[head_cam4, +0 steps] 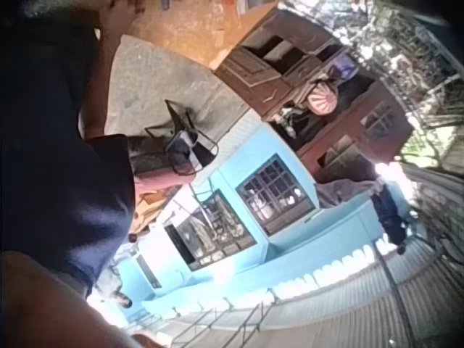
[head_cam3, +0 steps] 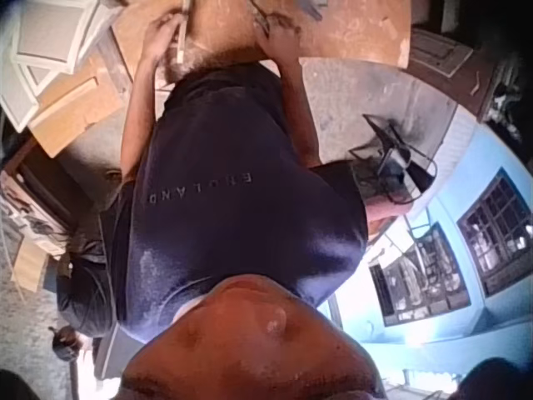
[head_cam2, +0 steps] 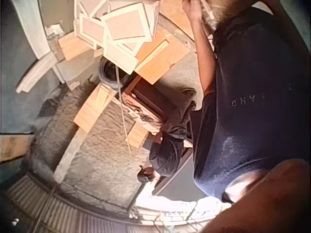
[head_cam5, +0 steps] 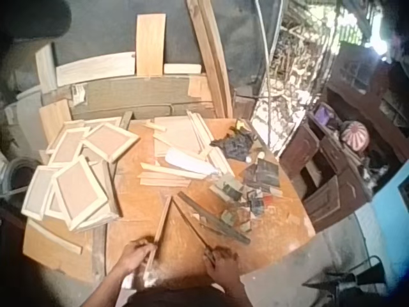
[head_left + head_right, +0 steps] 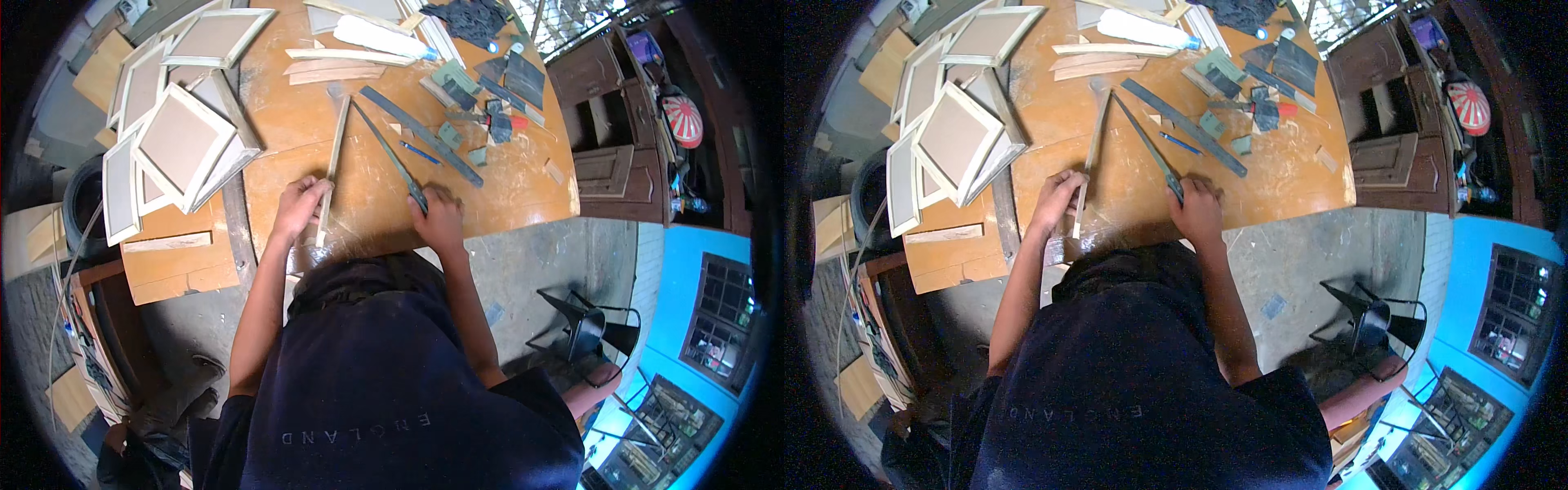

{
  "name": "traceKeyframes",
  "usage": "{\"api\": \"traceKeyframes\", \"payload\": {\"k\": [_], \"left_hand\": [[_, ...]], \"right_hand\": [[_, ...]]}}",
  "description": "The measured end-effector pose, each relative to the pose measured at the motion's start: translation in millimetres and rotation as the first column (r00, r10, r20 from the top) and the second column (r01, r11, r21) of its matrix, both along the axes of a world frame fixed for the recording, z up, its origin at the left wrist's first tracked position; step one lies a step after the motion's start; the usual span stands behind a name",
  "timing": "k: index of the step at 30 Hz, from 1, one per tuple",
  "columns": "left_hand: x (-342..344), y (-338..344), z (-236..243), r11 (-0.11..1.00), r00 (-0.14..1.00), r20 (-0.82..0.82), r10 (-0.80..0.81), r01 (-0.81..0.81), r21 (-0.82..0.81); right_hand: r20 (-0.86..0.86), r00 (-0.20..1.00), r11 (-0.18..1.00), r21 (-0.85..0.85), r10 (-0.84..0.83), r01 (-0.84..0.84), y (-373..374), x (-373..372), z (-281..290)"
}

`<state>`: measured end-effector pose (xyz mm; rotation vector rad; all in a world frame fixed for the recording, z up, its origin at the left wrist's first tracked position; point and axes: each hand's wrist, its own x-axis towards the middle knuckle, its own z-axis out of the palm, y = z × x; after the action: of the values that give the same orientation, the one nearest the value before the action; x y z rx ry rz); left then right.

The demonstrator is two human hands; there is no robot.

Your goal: The recorder measures, marks, saws, and assembles wooden frame strips around a rectangular board.

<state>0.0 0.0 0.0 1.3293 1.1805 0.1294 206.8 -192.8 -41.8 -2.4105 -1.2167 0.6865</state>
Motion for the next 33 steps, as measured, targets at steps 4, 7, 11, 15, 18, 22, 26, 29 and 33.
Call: {"api": "traceKeyframes", "payload": {"k": [4, 7, 11, 15, 18, 22, 26, 29, 33], "left_hand": [[10, -12, 9, 0.99, 0.984, 0.134, 0.119, -0.109, -0.086], [19, -14, 3, 0.98, 0.96, 0.209, 0.187, -0.169, -0.1], [30, -20, 7, 0.971, 0.945, 0.232, 0.232, -0.211, -0.11], [35, -23, 8, 0.955, 0.935, 0.205, 0.291, -0.297, -0.002], [36, -24, 7, 0.944, 0.94, 0.184, 0.288, -0.311, 0.109], [36, -25, 6, 0.932, 0.927, 0.209, 0.312, -0.341, 0.121], [35, -23, 3, 0.924, 0.92, 0.196, 0.339, -0.365, 0.113], [35, -22, -3, 0.917, 0.91, 0.224, 0.348, -0.38, 0.121], [36, -21, -1, 0.92, 0.916, 0.237, 0.323, -0.363, 0.147]], "right_hand": [[0.291, 0.957, 0.96, 0.273, -0.014, -0.068, 6, -6, 15], [0.252, 0.966, 0.893, 0.419, 0.059, -0.164, 22, -10, 32], [-0.556, 0.768, 0.911, 0.405, 0.318, -0.084, 52, -27, 62], [-0.525, 0.642, 0.815, 0.492, 0.558, -0.306, 67, -43, 68], [-0.496, 0.61, 0.775, 0.515, 0.618, -0.366, 69, -45, 63], [-0.542, 0.577, 0.782, 0.527, 0.611, -0.332, 67, -45, 60], [-0.483, 0.62, 0.775, 0.508, 0.618, -0.377, 64, -43, 60], [-0.465, 0.638, 0.776, 0.504, 0.614, -0.379, 64, -44, 59], [-0.529, 0.605, 0.782, 0.556, 0.595, -0.284, 63, -50, 63]]}}
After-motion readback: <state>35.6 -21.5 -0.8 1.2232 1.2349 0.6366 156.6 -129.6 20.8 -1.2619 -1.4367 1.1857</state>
